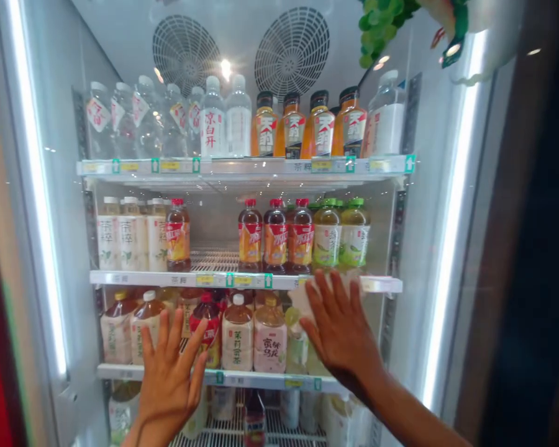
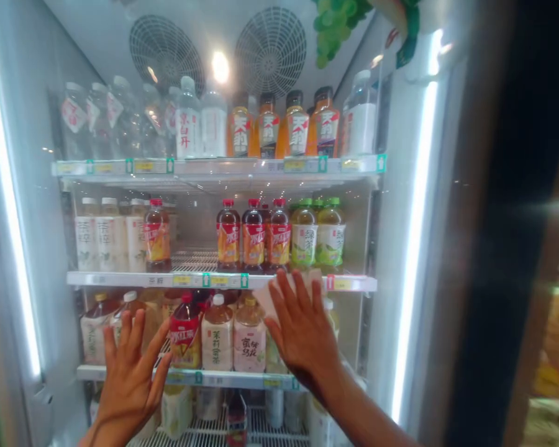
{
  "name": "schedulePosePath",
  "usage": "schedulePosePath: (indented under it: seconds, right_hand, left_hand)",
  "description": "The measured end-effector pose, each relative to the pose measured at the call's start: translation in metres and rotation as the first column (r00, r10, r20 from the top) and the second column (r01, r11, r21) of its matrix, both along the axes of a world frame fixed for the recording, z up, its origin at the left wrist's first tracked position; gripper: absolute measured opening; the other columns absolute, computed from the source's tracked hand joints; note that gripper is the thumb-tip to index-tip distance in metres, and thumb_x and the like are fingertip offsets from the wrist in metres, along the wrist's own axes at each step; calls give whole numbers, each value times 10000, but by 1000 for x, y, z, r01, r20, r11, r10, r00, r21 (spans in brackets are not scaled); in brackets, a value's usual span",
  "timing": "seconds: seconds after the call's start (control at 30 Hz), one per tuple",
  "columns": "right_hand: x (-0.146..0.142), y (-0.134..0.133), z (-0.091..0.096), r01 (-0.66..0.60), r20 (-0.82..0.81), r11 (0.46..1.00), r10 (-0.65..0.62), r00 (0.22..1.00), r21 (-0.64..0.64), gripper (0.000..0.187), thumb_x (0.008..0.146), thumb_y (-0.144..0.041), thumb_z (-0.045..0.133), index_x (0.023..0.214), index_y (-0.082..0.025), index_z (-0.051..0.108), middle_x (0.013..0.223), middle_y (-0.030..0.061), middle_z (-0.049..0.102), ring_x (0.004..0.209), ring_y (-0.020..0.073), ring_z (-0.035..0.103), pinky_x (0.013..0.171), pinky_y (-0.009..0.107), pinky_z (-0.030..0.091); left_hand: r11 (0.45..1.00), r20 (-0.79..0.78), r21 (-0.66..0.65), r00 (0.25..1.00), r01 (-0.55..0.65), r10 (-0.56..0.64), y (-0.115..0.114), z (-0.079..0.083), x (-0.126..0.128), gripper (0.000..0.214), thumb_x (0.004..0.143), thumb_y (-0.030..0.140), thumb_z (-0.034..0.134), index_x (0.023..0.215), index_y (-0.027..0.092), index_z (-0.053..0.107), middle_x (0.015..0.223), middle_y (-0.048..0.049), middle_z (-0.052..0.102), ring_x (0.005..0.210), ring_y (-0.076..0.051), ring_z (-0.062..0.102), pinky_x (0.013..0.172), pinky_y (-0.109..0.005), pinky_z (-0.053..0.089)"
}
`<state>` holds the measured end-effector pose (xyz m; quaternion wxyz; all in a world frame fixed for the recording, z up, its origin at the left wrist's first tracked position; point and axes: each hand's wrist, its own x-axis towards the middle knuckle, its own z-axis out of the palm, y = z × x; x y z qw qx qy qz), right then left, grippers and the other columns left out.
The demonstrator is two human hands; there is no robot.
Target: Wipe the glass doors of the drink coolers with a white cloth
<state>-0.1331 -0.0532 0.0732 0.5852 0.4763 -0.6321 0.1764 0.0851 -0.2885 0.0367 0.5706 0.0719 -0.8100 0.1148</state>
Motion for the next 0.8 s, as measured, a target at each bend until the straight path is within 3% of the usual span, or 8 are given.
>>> schedulePosePath:
  seconds: [0.1,0.17,0.23,0.37,0.43,0.57,0.67,0.8]
  right_hand:
    - [32,-38,-33,-57,-124,976,84,989,209,573,998,-196,456,1568,-219,400,1694,-26,283,1607,202,131,1346,493,39]
    - [50,-63,-37,-68,-180,950,128,975,305,529,980,-157,445,1499,-235,507,1668,-62,348,1602,172,150,1352,442,16]
    - [62,-84,-13,-84,-193,959,140,971,272,524,992,-204,488,1516,-222,485,1676,-34,337,1609,205,120,1348,492,26]
    - [83,-125,44,-106,-79,988,115,990,108,712,1001,-340,575,1627,-243,248,1719,41,194,1611,316,31,1281,701,90]
    - [98,-146,39,-142,-46,973,153,987,183,690,1005,-317,564,1621,-260,258,1718,18,204,1609,297,93,1290,672,135]
    - [129,-179,7,-114,-132,891,190,973,440,531,1024,-175,417,1543,-282,427,1669,-92,342,1559,124,282,1327,387,236]
    - [139,-197,27,-82,-174,931,152,973,357,535,1037,-240,434,1568,-206,384,1678,-19,333,1590,179,203,1317,466,258]
    - [150,-218,49,-57,-141,979,86,986,197,618,1012,-325,541,1580,-164,359,1719,54,197,1612,284,30,1308,597,170]
  left_hand:
    - [999,10,-35,1000,-1,1,-22,4,14,758,961,297,593,1621,362,228,1751,-14,78,1620,-292,37,1311,-547,-24]
    - [998,22,-59,1000,-1,3,-39,5,22,752,960,306,591,1620,356,235,1748,-11,101,1619,-289,50,1315,-536,-5]
    - [998,16,-69,1000,7,-6,-58,8,30,755,955,319,598,1619,357,240,1747,-5,102,1619,-285,50,1318,-525,-9]
    - [998,9,-70,1000,5,-5,-94,13,50,781,953,271,601,1624,363,212,1752,6,49,1619,-285,3,1316,-530,-32]
    - [998,10,-65,1000,5,-5,-110,15,60,787,956,248,596,1626,367,199,1752,5,38,1619,-292,-7,1312,-548,-29]
    - [997,22,-71,1000,17,-16,-142,16,77,788,960,240,589,1631,344,191,1753,-26,31,1617,-312,-17,1303,-584,-19]
    - [997,42,-73,999,8,-5,-161,17,84,802,958,241,591,1637,327,174,1753,-38,13,1616,-309,-33,1303,-575,-34]
    - [995,24,-93,999,33,-31,-174,15,87,805,962,263,590,1637,345,158,1753,-12,-3,1617,-295,-38,1302,-563,-63]
